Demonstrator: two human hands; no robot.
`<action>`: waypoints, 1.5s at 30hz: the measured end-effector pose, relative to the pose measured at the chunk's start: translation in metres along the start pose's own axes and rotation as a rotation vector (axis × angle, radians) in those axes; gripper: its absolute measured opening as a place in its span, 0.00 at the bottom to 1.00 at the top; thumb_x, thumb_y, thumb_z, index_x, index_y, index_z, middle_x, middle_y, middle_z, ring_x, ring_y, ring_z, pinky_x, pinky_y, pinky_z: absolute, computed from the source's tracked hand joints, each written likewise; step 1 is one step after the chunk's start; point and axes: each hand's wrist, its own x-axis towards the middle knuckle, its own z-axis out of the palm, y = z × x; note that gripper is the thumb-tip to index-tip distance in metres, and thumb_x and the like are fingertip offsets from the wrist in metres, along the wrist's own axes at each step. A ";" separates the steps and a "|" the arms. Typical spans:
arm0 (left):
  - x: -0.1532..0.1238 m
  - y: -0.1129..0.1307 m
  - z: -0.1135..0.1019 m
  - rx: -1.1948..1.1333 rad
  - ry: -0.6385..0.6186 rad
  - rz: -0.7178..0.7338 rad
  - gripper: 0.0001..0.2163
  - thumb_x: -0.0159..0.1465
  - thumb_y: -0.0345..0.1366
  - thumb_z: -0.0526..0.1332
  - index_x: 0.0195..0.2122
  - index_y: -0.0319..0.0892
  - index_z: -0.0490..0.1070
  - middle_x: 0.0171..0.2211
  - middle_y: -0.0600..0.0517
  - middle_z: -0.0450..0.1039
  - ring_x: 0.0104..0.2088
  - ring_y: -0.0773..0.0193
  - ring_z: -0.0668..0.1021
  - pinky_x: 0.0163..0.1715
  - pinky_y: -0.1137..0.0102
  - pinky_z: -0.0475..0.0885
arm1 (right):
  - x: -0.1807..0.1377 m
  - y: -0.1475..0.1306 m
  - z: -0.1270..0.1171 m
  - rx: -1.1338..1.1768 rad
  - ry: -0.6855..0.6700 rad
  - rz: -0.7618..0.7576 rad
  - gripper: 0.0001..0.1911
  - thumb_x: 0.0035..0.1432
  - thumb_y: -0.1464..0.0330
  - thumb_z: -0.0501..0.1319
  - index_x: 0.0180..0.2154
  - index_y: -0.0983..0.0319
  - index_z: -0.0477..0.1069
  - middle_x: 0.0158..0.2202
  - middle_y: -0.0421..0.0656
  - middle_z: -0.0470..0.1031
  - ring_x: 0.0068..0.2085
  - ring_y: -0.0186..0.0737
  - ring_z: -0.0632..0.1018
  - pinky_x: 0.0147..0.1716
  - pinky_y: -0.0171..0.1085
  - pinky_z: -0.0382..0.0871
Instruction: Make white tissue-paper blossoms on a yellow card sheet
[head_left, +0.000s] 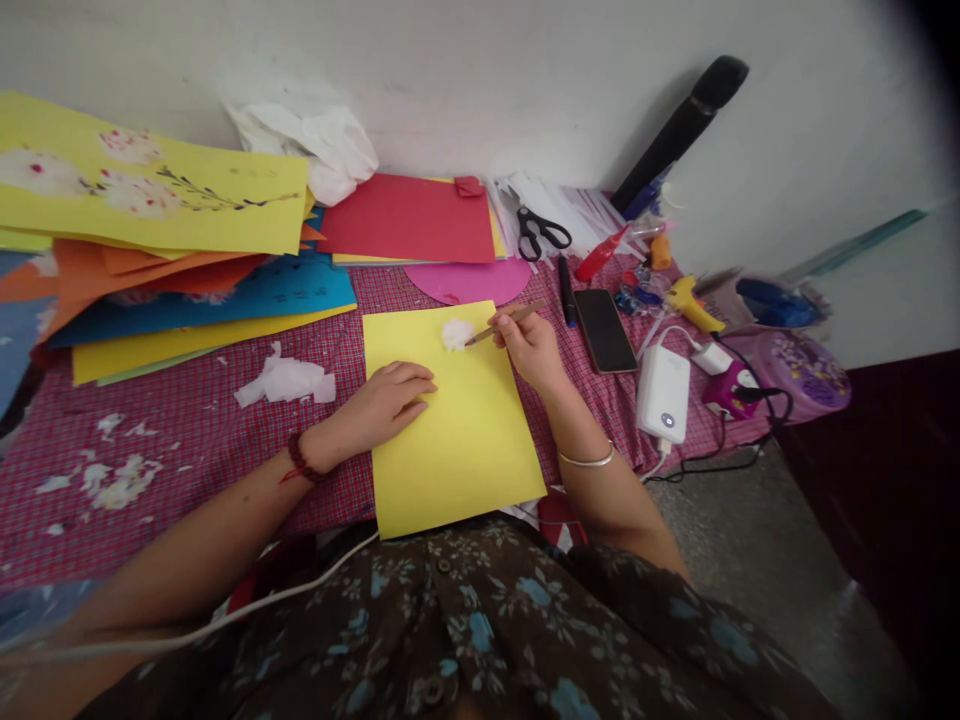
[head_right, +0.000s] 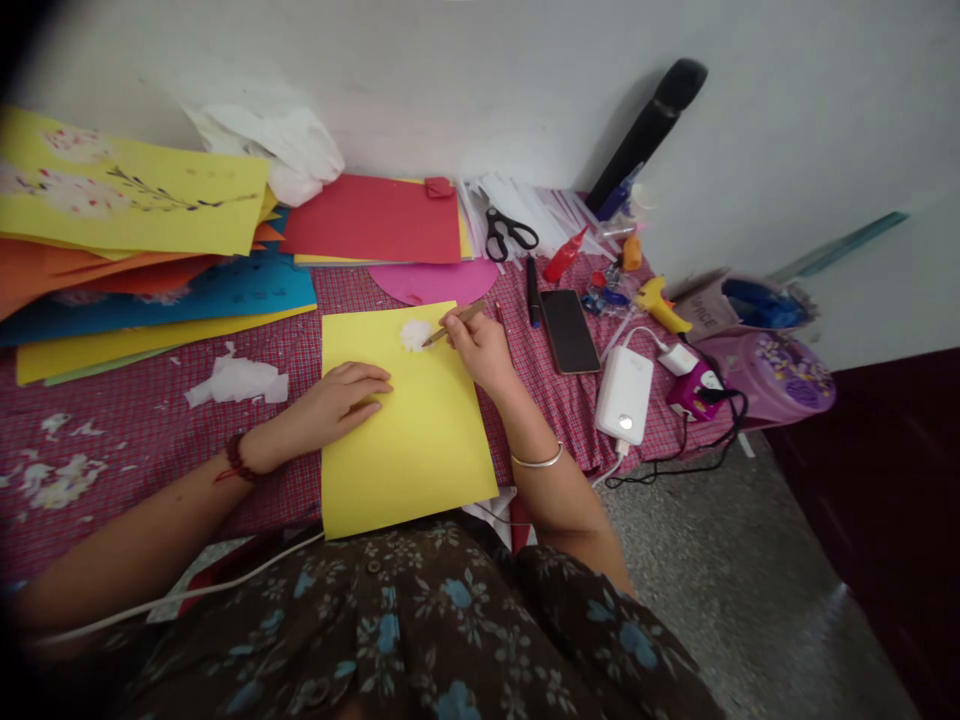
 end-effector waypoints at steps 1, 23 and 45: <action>0.000 0.000 0.000 0.004 0.000 0.005 0.12 0.69 0.34 0.54 0.48 0.36 0.74 0.52 0.41 0.73 0.55 0.52 0.72 0.56 0.54 0.69 | 0.000 -0.001 -0.001 0.002 0.015 0.002 0.23 0.62 0.49 0.58 0.34 0.63 0.72 0.23 0.38 0.69 0.24 0.33 0.71 0.25 0.35 0.63; 0.000 0.000 0.000 0.029 0.008 0.021 0.12 0.70 0.34 0.55 0.48 0.37 0.74 0.52 0.41 0.73 0.54 0.53 0.73 0.55 0.54 0.70 | 0.004 -0.003 -0.012 0.094 -0.089 0.086 0.14 0.61 0.57 0.62 0.36 0.62 0.74 0.25 0.40 0.73 0.26 0.33 0.73 0.27 0.35 0.67; 0.000 0.001 -0.001 -0.015 0.003 -0.006 0.12 0.69 0.34 0.55 0.48 0.38 0.74 0.52 0.41 0.73 0.54 0.52 0.72 0.56 0.53 0.69 | -0.004 -0.002 0.006 -0.029 -0.164 -0.009 0.19 0.64 0.54 0.57 0.36 0.63 0.73 0.27 0.41 0.73 0.27 0.34 0.73 0.28 0.35 0.65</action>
